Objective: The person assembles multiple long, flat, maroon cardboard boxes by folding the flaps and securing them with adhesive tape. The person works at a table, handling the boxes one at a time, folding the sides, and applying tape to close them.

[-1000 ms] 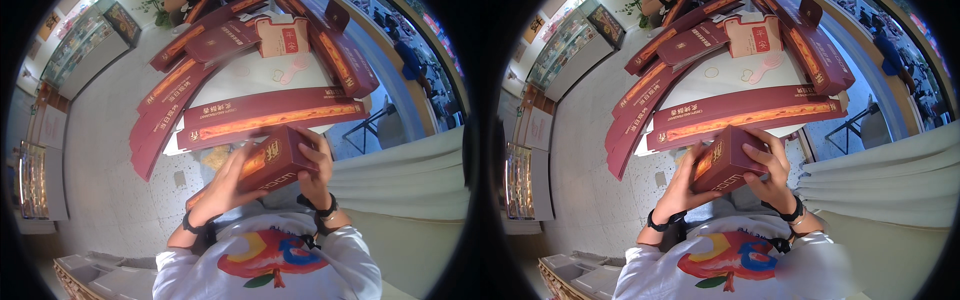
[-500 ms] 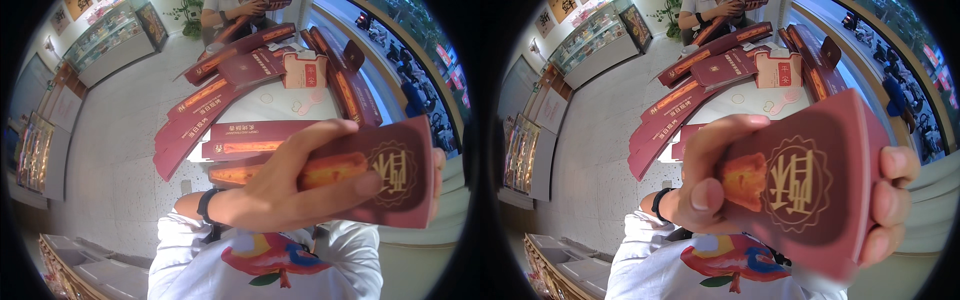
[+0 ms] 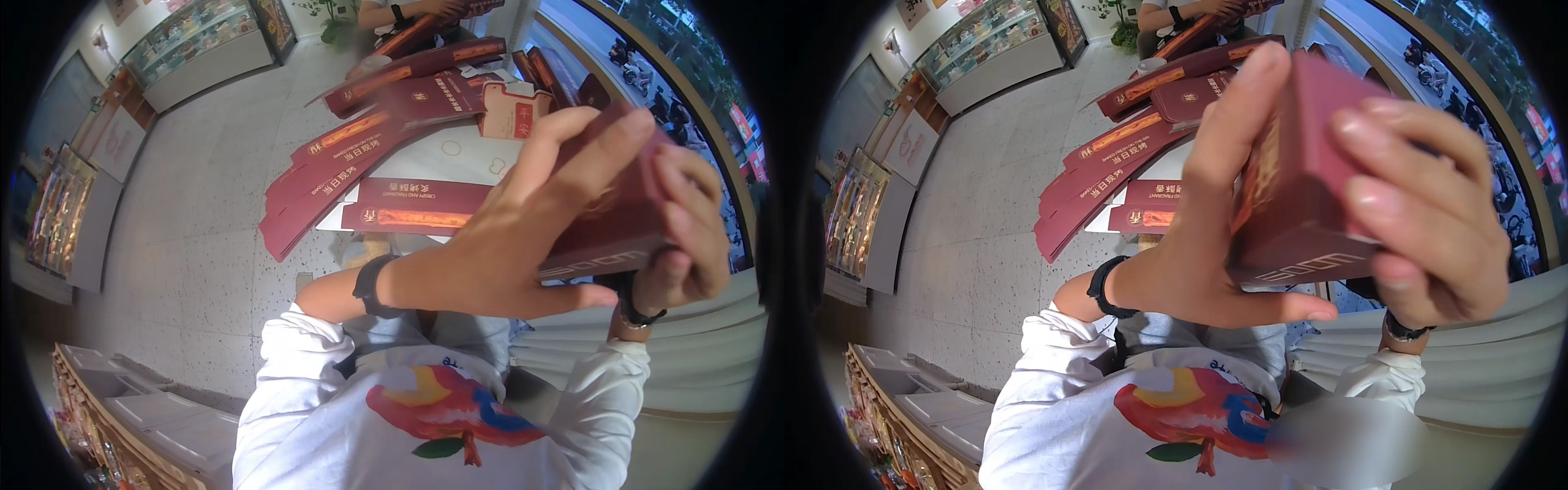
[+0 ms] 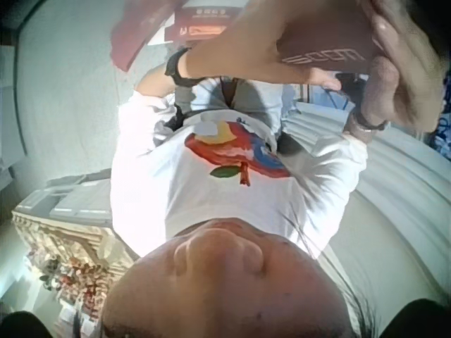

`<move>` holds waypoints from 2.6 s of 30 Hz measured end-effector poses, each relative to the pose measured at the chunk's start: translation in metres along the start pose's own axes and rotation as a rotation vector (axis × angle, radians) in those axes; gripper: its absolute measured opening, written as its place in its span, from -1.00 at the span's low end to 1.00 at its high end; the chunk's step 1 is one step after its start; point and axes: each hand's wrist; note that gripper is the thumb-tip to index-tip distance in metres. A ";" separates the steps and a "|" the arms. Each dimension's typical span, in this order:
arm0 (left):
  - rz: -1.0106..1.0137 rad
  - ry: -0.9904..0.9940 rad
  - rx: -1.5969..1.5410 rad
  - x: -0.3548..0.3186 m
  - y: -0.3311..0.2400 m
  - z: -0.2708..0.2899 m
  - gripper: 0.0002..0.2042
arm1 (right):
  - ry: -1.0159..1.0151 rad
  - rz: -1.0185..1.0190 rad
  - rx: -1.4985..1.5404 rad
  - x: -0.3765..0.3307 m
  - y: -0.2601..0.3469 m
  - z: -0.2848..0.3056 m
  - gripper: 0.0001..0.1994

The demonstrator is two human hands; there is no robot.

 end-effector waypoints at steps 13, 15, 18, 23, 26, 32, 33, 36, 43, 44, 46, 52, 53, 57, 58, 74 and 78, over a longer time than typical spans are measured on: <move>0.224 -0.174 0.397 -0.114 0.029 0.112 -0.42 | 0.107 -0.702 0.651 0.072 -0.148 -0.190 -0.56; 0.309 -0.203 0.240 -0.135 0.038 0.122 -0.46 | 0.252 -0.636 0.401 0.074 -0.243 -0.254 -0.65; 0.247 -0.269 0.064 -0.146 0.045 0.120 -0.53 | 0.513 -0.652 0.017 0.055 -0.340 -0.358 -0.74; 0.197 -0.268 0.037 -0.150 0.059 0.135 -0.67 | 0.584 -0.861 -0.156 0.017 -0.429 -0.474 -0.66; 0.140 -0.296 0.065 -0.151 0.063 0.137 -0.70 | 0.521 -0.909 -0.120 0.014 -0.440 -0.501 -0.67; 0.114 -0.309 0.094 -0.151 0.069 0.142 -0.66 | 0.549 -0.996 -0.196 0.011 -0.443 -0.514 -0.79; 0.118 -0.310 0.093 -0.151 0.069 0.143 -0.66 | 0.545 -0.976 -0.202 0.012 -0.439 -0.515 -0.78; 0.118 -0.324 0.075 -0.151 0.070 0.145 -0.66 | 0.502 -0.838 -0.302 0.004 -0.440 -0.519 -0.79; 0.117 -0.328 0.061 -0.152 0.070 0.144 -0.66 | 0.496 -0.785 -0.310 -0.003 -0.452 -0.524 -0.83; 0.121 -0.333 0.066 -0.152 0.069 0.144 -0.67 | 0.507 -0.797 -0.298 -0.002 -0.452 -0.525 -0.83; 0.128 -0.342 0.076 -0.151 0.068 0.144 -0.67 | 0.528 -0.819 -0.273 0.000 -0.452 -0.528 -0.83; 0.119 -0.335 0.075 -0.149 0.069 0.143 -0.68 | 0.527 -0.931 -0.250 -0.011 -0.468 -0.531 -0.81; 0.118 -0.340 0.076 -0.148 0.069 0.142 -0.68 | 0.521 -0.951 -0.197 -0.011 -0.470 -0.531 -0.80; 0.129 -0.323 0.085 -0.147 0.069 0.141 -0.68 | 0.476 -1.038 0.020 -0.001 -0.462 -0.527 -0.81; 0.136 -0.310 0.089 -0.148 0.068 0.142 -0.68 | 0.461 -1.062 0.078 0.006 -0.456 -0.525 -0.82; 0.146 -0.206 0.096 -0.141 0.060 0.117 -0.65 | 0.341 -1.034 0.652 0.068 -0.356 -0.376 -0.74; 0.153 -0.213 0.097 -0.142 0.058 0.110 -0.63 | 0.301 -1.069 0.654 0.061 -0.358 -0.375 -0.75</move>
Point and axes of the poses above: each hand's wrist, its own x-axis towards the middle knuckle, its own z-axis out of the back of the hand, y = z × x, and after that the axes turned 1 degree about -z, right-handed
